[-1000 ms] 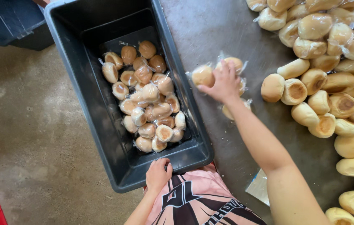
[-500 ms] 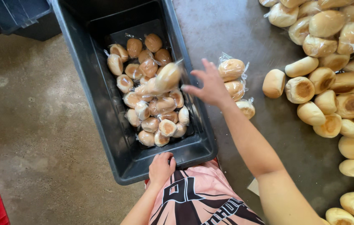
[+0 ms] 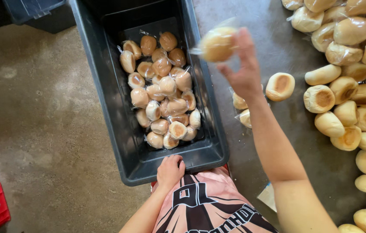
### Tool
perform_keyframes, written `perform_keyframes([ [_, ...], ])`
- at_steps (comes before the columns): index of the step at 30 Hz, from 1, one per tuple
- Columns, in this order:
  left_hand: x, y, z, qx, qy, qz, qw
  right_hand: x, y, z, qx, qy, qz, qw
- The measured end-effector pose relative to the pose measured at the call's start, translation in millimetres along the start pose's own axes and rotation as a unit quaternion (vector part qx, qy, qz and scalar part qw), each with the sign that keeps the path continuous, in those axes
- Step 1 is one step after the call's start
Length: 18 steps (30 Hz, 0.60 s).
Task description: The person organizes and packs bread rolls into a bin by hand, arranging several bagged rolls in rows inside a black plastic bin.
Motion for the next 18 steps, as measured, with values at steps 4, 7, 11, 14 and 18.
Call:
perform_keyframes([
  [4,0,1,-1,0.002,0.007,0.007,1.0,-32,-18,-16,0.139,-0.131,-0.108,0.976],
  [7,3,-1,0,0.011,0.012,0.006,1.0,-80,-26,-66,0.281,-0.247,-0.241,0.895],
  [11,2,-1,2,-0.001,0.001,0.007,1.0,-112,-25,-110,0.26,-0.336,-0.319,0.847],
  [14,0,-2,2,0.003,0.002,0.007,1.0,-133,-11,-108,0.205,-0.393,-0.266,0.856],
  [18,-1,2,-1,-0.003,-0.005,0.008,1.0,-130,-20,-100,0.235,-0.386,-0.321,0.832],
])
Point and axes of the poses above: each hand's wrist, its own z-axis towards the middle knuckle, its own y-axis out of the back of the hand, x = y × z, the point moved 9 cm from there along z, towards the middle knuckle, and after that the axes turned 12 degrees about x, right-handed, at the moved point
